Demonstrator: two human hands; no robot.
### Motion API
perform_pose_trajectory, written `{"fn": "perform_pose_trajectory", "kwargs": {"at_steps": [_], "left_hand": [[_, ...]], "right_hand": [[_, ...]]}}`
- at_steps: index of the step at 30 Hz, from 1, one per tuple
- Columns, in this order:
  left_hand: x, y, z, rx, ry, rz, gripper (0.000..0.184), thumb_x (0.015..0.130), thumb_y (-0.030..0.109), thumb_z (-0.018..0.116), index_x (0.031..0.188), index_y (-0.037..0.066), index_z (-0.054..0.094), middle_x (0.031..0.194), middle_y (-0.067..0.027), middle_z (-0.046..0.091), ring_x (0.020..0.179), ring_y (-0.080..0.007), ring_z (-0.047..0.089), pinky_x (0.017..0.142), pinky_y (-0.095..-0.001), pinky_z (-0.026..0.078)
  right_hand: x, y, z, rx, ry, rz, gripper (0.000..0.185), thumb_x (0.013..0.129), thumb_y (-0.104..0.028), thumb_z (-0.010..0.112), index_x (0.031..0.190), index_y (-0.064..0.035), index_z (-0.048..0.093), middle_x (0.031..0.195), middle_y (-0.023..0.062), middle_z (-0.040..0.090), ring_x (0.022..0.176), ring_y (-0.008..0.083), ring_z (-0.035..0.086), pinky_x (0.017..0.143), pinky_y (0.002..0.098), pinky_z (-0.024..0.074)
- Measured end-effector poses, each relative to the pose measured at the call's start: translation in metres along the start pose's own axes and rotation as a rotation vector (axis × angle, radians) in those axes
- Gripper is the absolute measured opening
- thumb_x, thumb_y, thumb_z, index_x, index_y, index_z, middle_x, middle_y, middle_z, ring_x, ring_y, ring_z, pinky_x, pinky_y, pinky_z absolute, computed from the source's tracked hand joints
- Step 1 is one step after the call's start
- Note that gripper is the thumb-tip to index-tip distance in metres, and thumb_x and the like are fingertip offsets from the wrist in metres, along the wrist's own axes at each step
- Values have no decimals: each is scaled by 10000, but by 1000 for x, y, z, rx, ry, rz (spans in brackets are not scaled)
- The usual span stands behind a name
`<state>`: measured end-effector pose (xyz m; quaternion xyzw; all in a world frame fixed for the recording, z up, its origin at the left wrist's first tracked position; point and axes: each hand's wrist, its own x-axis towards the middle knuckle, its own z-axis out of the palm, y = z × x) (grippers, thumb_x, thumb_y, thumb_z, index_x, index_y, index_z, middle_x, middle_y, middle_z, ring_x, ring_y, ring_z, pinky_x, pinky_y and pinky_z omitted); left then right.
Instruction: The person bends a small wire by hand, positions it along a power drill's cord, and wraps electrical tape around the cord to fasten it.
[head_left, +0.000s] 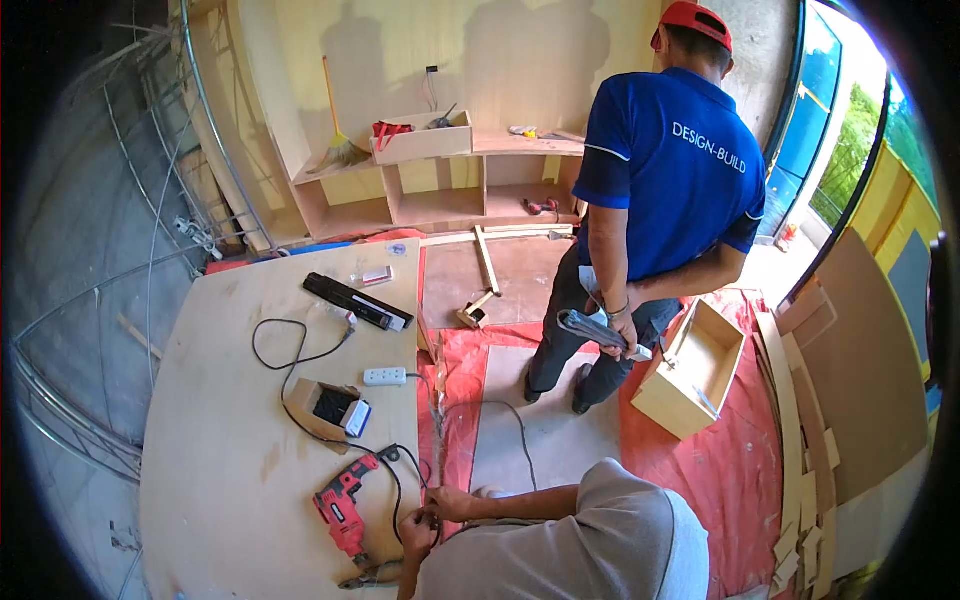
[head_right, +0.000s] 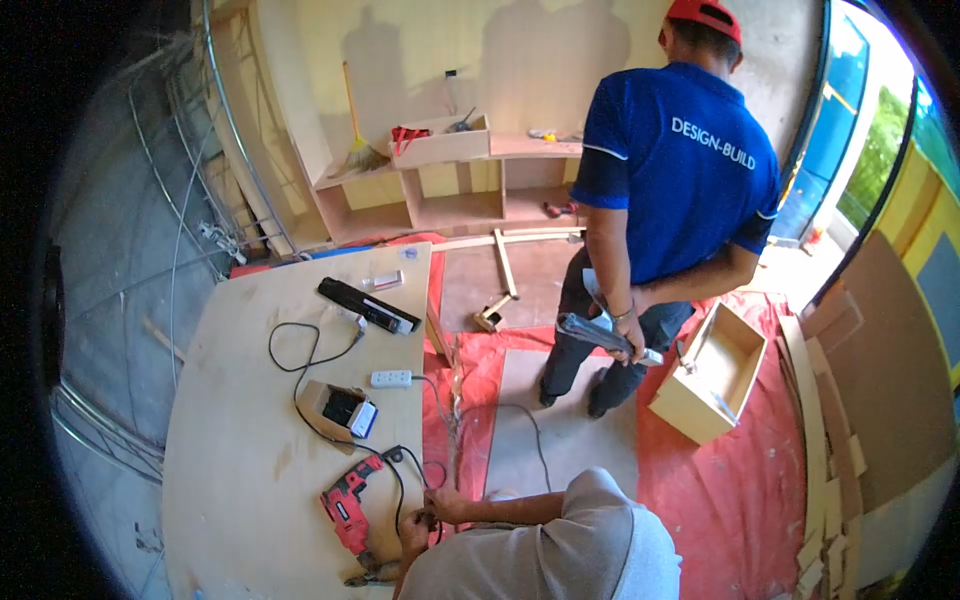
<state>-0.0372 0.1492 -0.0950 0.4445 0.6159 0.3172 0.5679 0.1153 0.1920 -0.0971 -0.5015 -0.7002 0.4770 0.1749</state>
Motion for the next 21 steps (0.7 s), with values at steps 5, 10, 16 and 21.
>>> {"fn": "perform_pose_trajectory", "kwargs": {"at_steps": [5,10,16,21], "left_hand": [[4,-12,-6,33,9,114,196,848,150,639,912,-33,674,686,-42,619,628,-127,576,591,-291,458],[8,-12,-6,331,96,236,206,823,188,656,780,-14,665,642,-139,589,596,-220,585,576,-339,448],[-3,10,0,504,190,509,224,790,197,662,729,-18,640,663,-194,591,621,-339,592,584,-407,447],[-4,11,1,496,214,603,199,799,172,641,745,-19,642,679,-189,606,636,-348,599,602,-412,455]], "right_hand": [[2,2,-4,12,-1,11,239,830,-222,619,862,14,600,773,183,658,740,307,656,672,399,505],[3,6,3,70,94,-23,239,815,-223,626,834,16,635,775,182,664,719,324,659,677,410,512],[4,1,-3,-51,46,6,255,812,-245,623,848,5,653,813,190,662,773,334,650,718,418,507],[11,20,13,-33,283,-252,254,831,-265,582,862,-26,662,869,179,668,816,318,652,726,430,502]]}}
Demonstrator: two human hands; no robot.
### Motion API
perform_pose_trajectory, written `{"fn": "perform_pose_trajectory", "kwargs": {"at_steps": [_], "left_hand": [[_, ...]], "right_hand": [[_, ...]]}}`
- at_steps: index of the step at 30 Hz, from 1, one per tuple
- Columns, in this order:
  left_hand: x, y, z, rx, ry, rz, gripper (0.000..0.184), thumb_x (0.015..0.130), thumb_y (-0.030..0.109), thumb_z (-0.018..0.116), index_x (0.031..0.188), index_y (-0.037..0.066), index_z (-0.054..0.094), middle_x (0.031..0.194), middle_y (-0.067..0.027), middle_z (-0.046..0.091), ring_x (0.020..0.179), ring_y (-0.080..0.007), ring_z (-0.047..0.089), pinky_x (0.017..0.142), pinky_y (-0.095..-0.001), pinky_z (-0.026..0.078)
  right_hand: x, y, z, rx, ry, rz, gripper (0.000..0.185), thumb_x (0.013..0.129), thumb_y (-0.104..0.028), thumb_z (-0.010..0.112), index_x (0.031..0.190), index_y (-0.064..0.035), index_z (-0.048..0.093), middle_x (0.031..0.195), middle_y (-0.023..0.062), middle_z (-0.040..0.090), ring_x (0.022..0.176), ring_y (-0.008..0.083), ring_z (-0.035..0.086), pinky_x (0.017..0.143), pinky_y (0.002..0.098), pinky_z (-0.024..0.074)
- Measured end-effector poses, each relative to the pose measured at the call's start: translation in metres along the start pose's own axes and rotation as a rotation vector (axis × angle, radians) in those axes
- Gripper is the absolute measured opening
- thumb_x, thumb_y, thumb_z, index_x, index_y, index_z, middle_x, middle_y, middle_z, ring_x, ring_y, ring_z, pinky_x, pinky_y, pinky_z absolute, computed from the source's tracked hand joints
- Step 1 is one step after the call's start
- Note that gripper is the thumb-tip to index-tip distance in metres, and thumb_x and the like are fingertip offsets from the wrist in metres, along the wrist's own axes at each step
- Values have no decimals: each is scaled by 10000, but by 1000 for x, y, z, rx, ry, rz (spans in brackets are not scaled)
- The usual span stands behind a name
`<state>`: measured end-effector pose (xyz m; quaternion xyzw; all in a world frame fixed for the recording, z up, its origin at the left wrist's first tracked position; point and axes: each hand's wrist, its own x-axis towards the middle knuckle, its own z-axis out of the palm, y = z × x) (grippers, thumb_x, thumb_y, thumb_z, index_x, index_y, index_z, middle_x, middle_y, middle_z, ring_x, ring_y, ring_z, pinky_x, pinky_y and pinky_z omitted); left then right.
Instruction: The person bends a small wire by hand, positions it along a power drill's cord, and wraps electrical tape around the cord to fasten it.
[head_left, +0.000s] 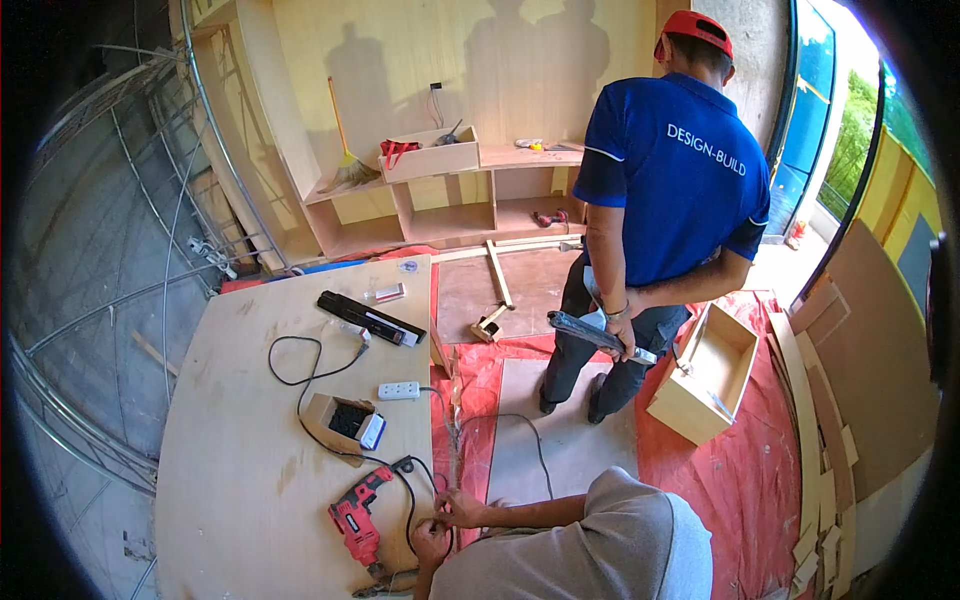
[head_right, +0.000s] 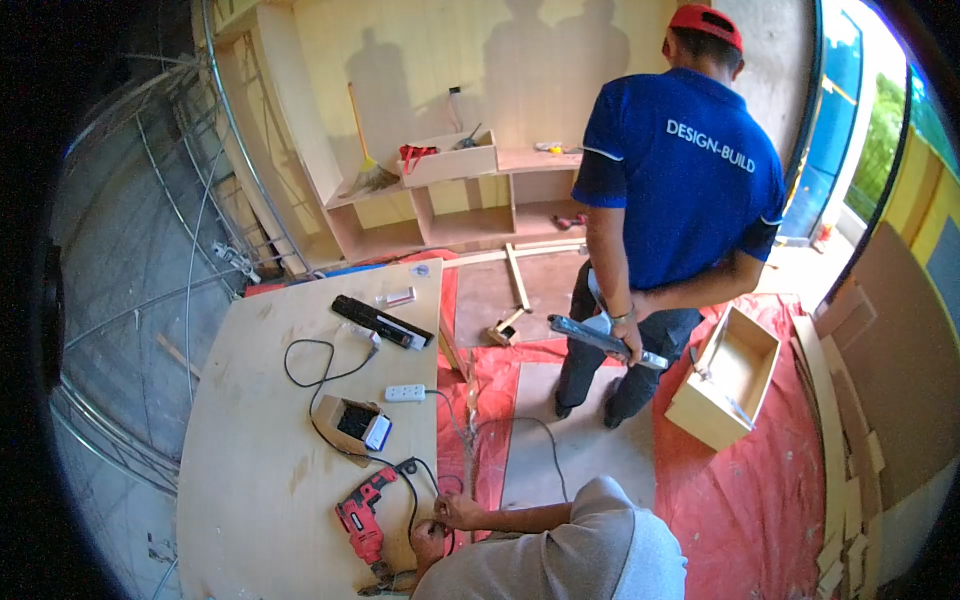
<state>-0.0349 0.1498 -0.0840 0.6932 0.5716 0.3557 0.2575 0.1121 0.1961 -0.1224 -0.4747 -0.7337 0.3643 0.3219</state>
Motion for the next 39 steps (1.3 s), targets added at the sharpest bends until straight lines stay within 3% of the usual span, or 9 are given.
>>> {"fn": "perform_pose_trajectory", "kwargs": {"at_steps": [2,5,8,11,14,20,23,32,39], "left_hand": [[-1,6,0,-5,23,-42,173,801,148,629,768,-21,648,691,-184,616,647,-344,608,613,-400,464],[-13,-38,18,-117,42,-147,171,838,132,605,798,-27,655,713,-151,643,621,-262,623,596,-354,481],[-7,1,-3,-170,-100,-362,169,869,120,602,848,-39,652,762,-106,663,611,-165,620,571,-287,491],[-11,-20,11,-490,25,-566,154,881,104,609,905,-47,630,782,-89,665,610,-122,612,550,-243,490],[-16,-26,15,-763,104,-616,150,866,67,620,956,-53,603,779,-102,664,624,-138,619,557,-243,495],[-17,-3,1,-805,129,-771,139,861,65,629,937,-50,620,765,-101,662,634,-132,619,565,-242,495],[-23,-38,14,-772,73,-695,148,857,74,637,922,-57,656,752,-83,659,633,-126,613,578,-237,494],[-14,7,-3,-447,3,-516,195,867,72,616,988,-73,664,784,-79,668,663,-117,616,607,-247,504],[-17,-11,3,-472,-72,-573,227,878,101,611,1025,-66,653,839,-94,678,692,-141,632,622,-255,513]], "right_hand": [[2,1,4,41,99,7,243,833,-259,581,867,-33,663,883,175,665,819,318,648,728,429,501],[8,17,1,54,-283,53,221,833,-240,581,874,-40,664,868,154,670,802,316,647,728,428,500],[5,-4,-19,-9,-285,90,196,821,-225,606,867,-45,670,845,140,675,774,297,654,704,415,506],[4,-2,-21,128,-394,197,171,799,-168,624,857,-11,658,822,143,667,762,287,637,705,394,494],[-5,-6,-20,138,-311,0,204,811,-202,647,880,-11,665,799,126,672,688,237,639,668,366,507],[1,-16,-26,380,-386,302,217,824,-197,698,871,11,662,754,92,676,611,141,634,555,291,518],[-2,3,-12,414,-337,356,193,821,-160,704,867,20,652,755,78,673,618,134,630,558,276,525],[-6,-5,-14,481,-304,420,152,844,-151,669,850,0,655,755,79,680,679,139,657,612,277,551],[-7,-23,-27,594,-271,441,127,846,-119,657,838,7,642,765,84,675,697,158,662,624,286,558]]}}
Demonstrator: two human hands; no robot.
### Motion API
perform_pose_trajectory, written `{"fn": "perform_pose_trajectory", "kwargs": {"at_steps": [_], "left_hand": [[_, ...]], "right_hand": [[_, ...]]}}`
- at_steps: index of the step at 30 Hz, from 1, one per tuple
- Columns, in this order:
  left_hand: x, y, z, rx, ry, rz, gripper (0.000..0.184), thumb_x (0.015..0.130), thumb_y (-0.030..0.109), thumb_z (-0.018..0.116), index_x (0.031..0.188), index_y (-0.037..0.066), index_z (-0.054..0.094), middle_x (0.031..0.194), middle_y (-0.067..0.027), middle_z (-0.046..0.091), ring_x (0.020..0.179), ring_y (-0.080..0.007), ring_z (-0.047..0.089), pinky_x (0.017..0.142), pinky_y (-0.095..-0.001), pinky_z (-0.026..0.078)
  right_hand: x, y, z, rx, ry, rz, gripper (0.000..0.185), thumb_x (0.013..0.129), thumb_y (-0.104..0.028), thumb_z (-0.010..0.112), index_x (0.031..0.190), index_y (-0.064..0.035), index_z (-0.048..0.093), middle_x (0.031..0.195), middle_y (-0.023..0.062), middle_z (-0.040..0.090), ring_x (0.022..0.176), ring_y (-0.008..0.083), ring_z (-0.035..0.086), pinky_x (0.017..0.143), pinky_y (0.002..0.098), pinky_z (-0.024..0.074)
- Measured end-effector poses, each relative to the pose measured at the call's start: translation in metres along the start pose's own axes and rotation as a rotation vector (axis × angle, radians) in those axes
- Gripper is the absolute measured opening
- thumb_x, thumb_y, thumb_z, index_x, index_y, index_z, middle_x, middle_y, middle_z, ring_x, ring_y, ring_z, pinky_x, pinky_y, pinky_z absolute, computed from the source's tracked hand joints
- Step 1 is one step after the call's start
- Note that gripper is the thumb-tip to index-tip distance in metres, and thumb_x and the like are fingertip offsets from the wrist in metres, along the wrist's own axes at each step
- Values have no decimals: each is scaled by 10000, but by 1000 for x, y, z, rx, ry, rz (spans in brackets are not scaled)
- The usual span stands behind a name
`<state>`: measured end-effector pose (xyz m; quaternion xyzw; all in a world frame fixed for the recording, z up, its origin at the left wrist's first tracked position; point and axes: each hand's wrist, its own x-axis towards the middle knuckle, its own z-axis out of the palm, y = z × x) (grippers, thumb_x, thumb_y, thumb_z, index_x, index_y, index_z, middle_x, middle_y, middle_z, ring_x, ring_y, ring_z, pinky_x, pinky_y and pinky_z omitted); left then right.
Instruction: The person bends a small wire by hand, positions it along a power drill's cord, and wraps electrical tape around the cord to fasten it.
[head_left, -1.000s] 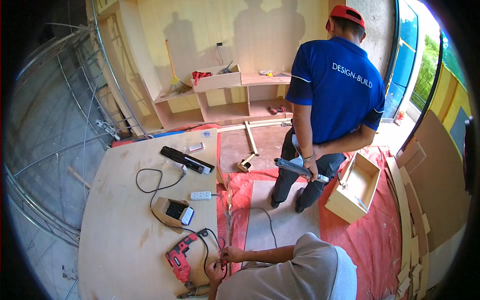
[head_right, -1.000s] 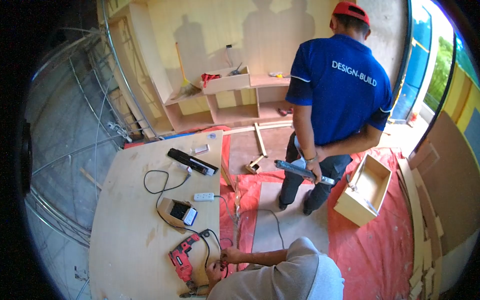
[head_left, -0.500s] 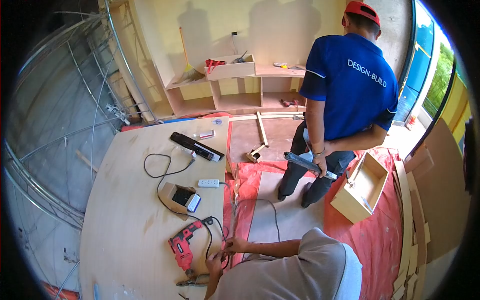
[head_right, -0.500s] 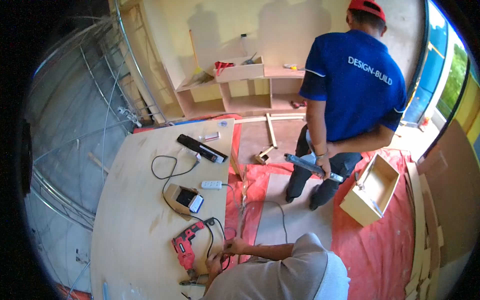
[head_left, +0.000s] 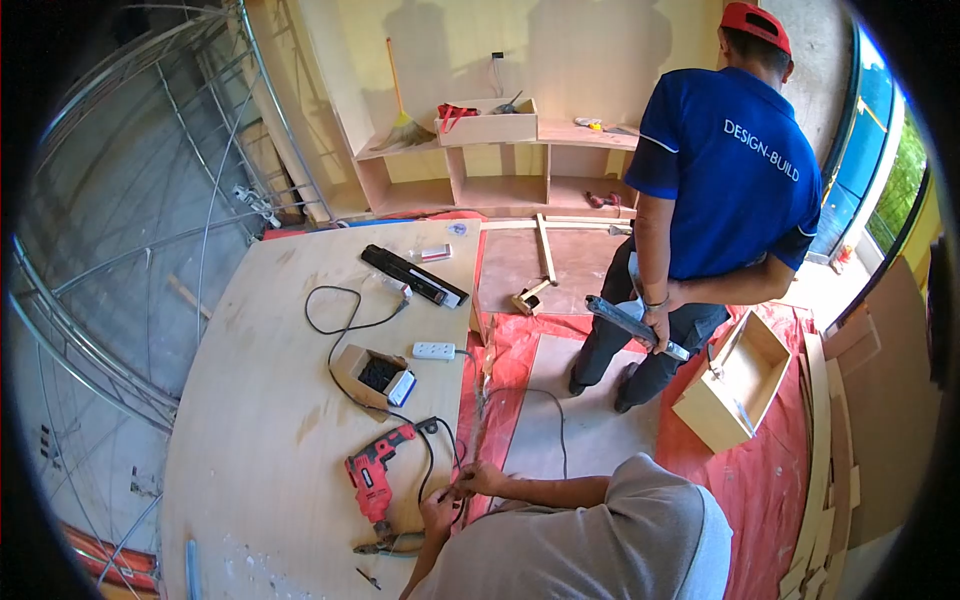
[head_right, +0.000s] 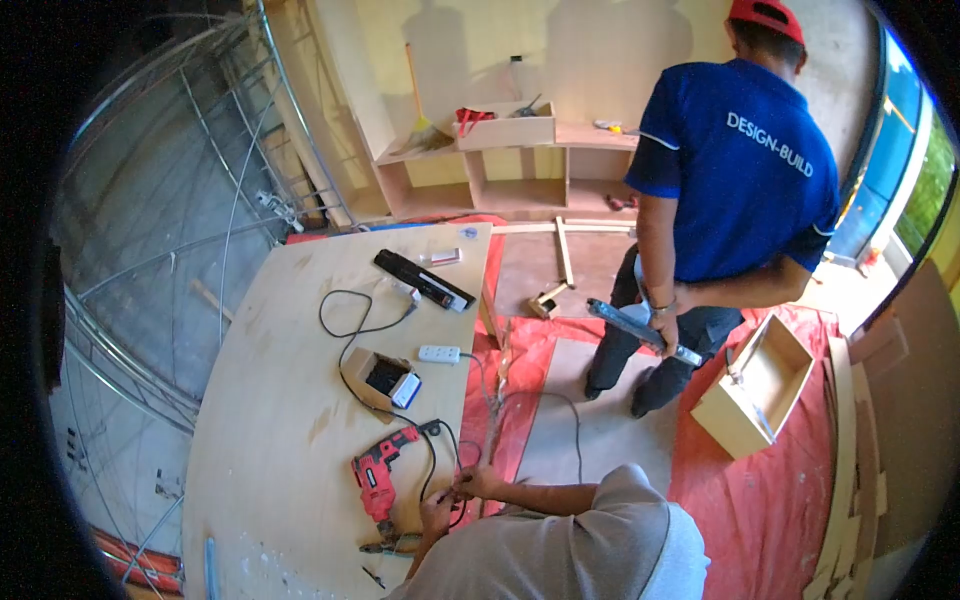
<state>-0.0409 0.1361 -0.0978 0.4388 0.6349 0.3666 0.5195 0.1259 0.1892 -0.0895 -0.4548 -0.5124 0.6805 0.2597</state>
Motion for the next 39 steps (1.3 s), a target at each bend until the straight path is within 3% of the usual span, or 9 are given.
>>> {"fn": "perform_pose_trajectory", "kwargs": {"at_steps": [2,6,11,15,20,23,30,34,39], "left_hand": [[-3,10,-2,97,-20,-11,236,880,115,615,1035,-59,651,859,-97,677,710,-145,636,624,-257,515],[-3,4,2,-57,-22,-80,233,887,139,616,1015,-52,655,875,-95,676,735,-146,636,622,-257,512],[4,-20,1,-149,13,-64,244,896,173,614,959,-57,665,838,-91,678,720,-144,633,634,-255,510],[-1,4,-1,113,40,-84,302,876,245,647,869,-55,682,737,-92,671,671,-142,624,620,-277,494],[3,-8,2,345,102,54,285,830,259,673,852,-25,682,709,-164,659,649,-179,632,612,-340,480],[-2,16,3,352,33,62,229,811,210,664,882,-7,682,744,-200,649,668,-233,653,624,-357,484],[-4,12,8,340,46,200,174,808,136,650,919,13,701,817,-178,675,729,-273,664,687,-327,497],[-4,5,6,273,48,174,177,833,112,648,954,-12,685,792,-136,675,701,-182,652,660,-301,505],[0,-11,12,-73,80,-74,184,890,110,611,988,-39,656,801,-79,674,673,-112,625,626,-247,510]], "right_hand": [[3,5,-1,10,17,-30,117,846,-103,650,826,10,628,769,82,670,702,168,662,625,289,555],[17,23,-2,-50,57,-90,105,827,-85,659,813,3,603,773,83,662,702,173,659,622,300,542],[10,16,0,-463,104,-294,196,782,-222,674,824,-30,669,751,123,673,678,229,661,644,355,525],[9,14,0,-578,60,-394,238,793,-242,670,857,-13,681,823,177,659,762,319,646,702,392,505],[11,14,-1,-636,33,-230,255,791,-276,673,842,-27,688,831,166,664,767,312,651,694,395,506],[3,5,-5,-494,75,-248,280,785,-306,682,835,-32,692,758,157,662,716,303,657,655,388,508],[2,12,1,-468,155,-171,306,781,-299,693,828,3,685,750,168,669,690,282,664,642,368,516],[-2,3,3,-446,123,-77,213,789,-205,699,851,-2,690,816,153,682,759,234,679,702,330,530],[0,3,3,-390,86,-145,180,785,-146,701,899,-7,686,883,152,665,818,234,674,724,329,525]]}}
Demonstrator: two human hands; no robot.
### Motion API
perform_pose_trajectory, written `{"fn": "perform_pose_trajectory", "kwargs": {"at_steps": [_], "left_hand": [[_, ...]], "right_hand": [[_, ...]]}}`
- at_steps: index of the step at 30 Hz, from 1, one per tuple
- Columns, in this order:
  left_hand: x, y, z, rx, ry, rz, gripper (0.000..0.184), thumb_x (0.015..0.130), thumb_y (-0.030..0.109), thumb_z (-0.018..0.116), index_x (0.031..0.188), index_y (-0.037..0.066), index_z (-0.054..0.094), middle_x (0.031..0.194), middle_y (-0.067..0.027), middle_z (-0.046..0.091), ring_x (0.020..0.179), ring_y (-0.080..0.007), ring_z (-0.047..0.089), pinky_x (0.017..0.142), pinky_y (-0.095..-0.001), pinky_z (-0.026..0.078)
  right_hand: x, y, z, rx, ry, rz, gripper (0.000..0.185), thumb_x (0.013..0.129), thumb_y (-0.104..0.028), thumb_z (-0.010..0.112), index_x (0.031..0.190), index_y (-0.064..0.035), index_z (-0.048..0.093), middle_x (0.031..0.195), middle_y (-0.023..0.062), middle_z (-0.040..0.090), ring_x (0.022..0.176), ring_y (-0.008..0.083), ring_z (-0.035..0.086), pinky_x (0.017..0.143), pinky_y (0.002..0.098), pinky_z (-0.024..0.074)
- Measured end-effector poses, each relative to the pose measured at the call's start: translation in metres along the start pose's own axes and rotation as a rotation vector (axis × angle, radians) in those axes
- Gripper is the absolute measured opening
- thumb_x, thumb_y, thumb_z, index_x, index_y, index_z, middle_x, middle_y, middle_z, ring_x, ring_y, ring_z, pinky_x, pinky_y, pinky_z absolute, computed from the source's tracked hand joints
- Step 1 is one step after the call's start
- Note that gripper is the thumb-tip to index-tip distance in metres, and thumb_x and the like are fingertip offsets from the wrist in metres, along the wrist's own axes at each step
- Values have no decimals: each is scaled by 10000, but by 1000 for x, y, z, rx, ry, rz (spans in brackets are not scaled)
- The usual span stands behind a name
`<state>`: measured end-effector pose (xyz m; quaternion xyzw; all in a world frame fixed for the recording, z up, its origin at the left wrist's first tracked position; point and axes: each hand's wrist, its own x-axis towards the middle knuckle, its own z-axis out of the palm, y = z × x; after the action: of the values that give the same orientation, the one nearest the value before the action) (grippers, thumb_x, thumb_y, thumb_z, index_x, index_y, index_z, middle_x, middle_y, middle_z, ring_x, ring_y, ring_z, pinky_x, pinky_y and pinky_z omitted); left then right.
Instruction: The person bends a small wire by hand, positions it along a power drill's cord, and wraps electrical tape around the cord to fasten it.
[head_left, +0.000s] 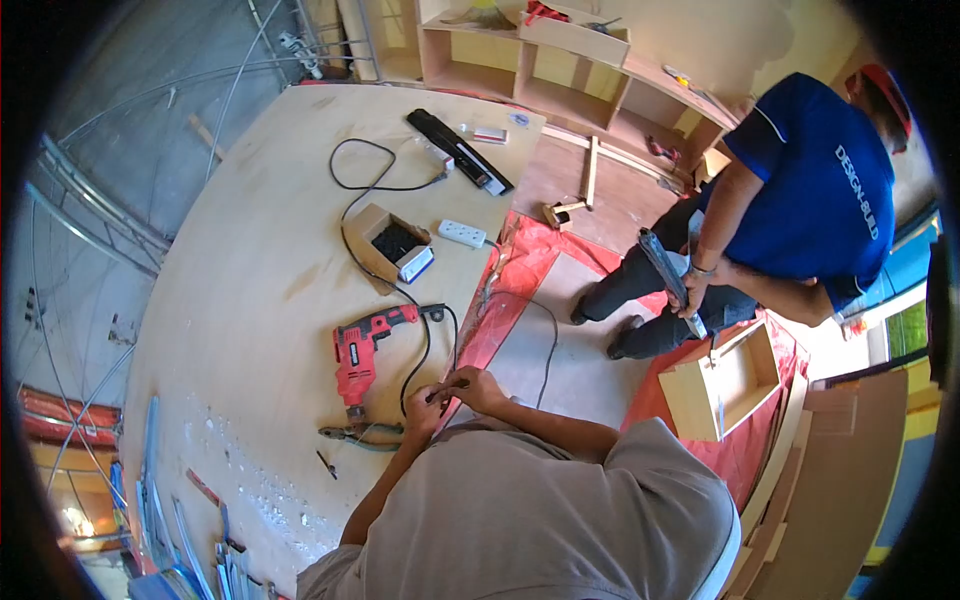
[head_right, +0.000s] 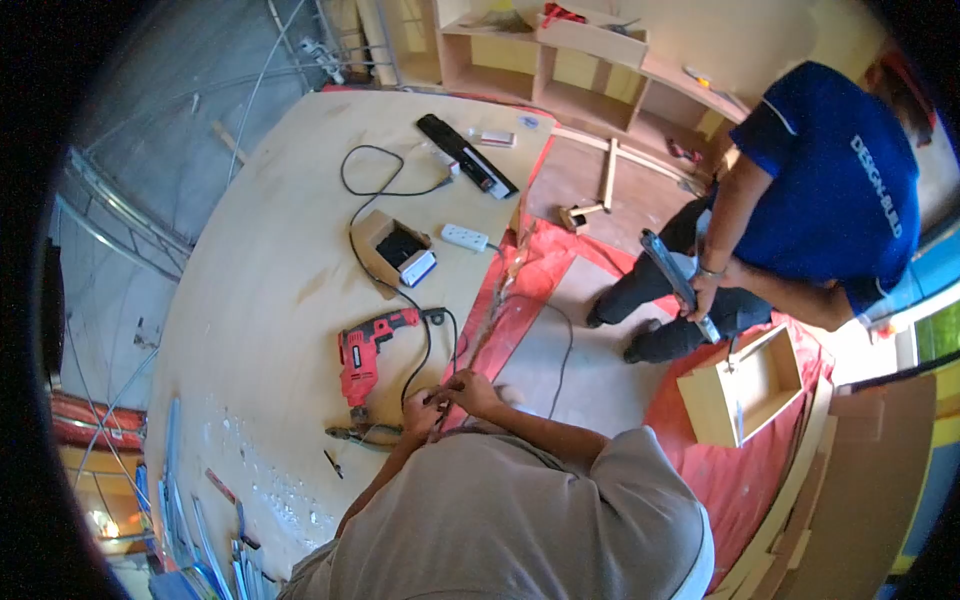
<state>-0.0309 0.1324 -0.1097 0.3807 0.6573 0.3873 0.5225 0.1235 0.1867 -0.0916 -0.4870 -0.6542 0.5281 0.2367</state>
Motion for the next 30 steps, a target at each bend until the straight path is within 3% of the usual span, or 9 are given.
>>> {"fn": "perform_pose_trajectory", "kwargs": {"at_steps": [10,13,14,17,22,28,30], "left_hand": [[-1,2,-3,-33,18,64,134,876,78,610,952,-21,661,819,-93,687,670,-152,662,614,-276,521],[4,-6,-5,211,26,219,144,882,59,549,956,-23,642,811,-80,661,709,-139,625,634,-277,510],[12,-24,-7,334,67,362,152,863,104,591,931,-18,651,801,-107,662,698,-156,626,656,-295,499],[4,-3,-6,363,75,320,124,809,121,676,879,21,694,760,-124,658,679,-224,643,640,-327,492],[-7,24,-5,264,-21,138,210,845,183,673,929,-9,681,719,-95,660,624,-130,609,598,-270,479],[-4,15,0,127,43,130,218,880,209,631,886,-6,669,676,-40,625,614,-84,553,575,-251,454],[-3,12,-1,230,85,159,218,883,207,624,911,-7,656,698,-52,636,635,-101,575,589,-264,462]], "right_hand": [[3,0,0,-164,30,-157,194,778,-146,710,927,-24,687,855,149,684,781,235,682,697,323,528],[2,1,1,-30,2,-4,194,804,-152,695,920,4,681,862,142,699,785,204,689,705,306,536],[4,1,0,-22,-5,-10,198,811,-152,691,921,11,678,858,134,701,782,192,687,704,300,536],[0,4,1,7,-30,-6,211,830,-153,679,925,35,669,845,110,705,774,157,681,702,281,536],[2,8,2,84,-18,30,209,830,-150,683,918,39,663,811,94,696,743,129,657,686,264,527],[3,11,3,226,-58,68,216,833,-126,685,966,36,634,848,85,687,770,139,654,702,273,528],[3,16,6,310,-86,77,241,836,-120,682,1007,36,614,874,87,682,786,148,657,713,281,532]]}}
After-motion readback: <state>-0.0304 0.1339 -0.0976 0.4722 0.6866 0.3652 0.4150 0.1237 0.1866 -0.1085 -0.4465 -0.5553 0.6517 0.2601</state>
